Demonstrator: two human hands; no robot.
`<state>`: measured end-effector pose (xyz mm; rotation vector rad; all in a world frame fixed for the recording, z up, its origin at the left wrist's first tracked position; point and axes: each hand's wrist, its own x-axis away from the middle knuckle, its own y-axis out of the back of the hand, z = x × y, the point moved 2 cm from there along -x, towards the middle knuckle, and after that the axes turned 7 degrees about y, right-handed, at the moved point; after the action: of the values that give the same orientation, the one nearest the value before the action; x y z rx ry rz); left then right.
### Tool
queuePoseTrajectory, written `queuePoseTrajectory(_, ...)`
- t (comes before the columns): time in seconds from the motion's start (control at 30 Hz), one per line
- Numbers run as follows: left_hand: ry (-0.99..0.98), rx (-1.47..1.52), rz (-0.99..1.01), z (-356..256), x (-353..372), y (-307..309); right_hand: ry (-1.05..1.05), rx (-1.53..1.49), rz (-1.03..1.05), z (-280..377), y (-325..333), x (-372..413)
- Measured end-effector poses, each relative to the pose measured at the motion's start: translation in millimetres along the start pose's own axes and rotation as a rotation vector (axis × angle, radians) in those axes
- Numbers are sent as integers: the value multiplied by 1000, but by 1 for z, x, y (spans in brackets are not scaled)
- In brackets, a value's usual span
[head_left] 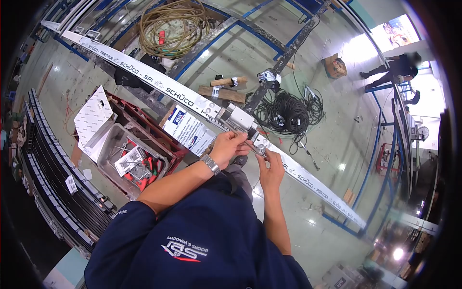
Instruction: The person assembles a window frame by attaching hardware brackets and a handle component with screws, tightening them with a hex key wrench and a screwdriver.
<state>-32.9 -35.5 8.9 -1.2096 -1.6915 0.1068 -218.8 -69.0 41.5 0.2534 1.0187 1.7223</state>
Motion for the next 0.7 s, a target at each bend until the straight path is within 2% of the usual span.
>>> queuePoseTrajectory(0.03,3,-9,9,0,-1,1,54,8,-2,-4,-1,0)
queuePoseTrajectory(0.13,-17,-2,8,0,-4,-1,19,-35,22,-9,2,-6)
queuePoseTrajectory(0.23,-29,-16,-3,-1,-3,-4,-104,-19,130,-17,-6,-4)
queuePoseTrajectory(0.33,-8,-46,-17,-1,-1,-1,-603,-636,232,-19,-15,4)
queuePoseTrajectory(0.43,-50,-77,-13,-3,2,-1,-784,-854,248,-19,-14,8)
queuePoseTrajectory(0.63,-63,-72,-15,0,-1,0,-823,-899,275,-22,-15,7)
queuePoseTrajectory(0.7,-53,-60,-23,2,-2,2,-827,-914,205,-24,-22,11)
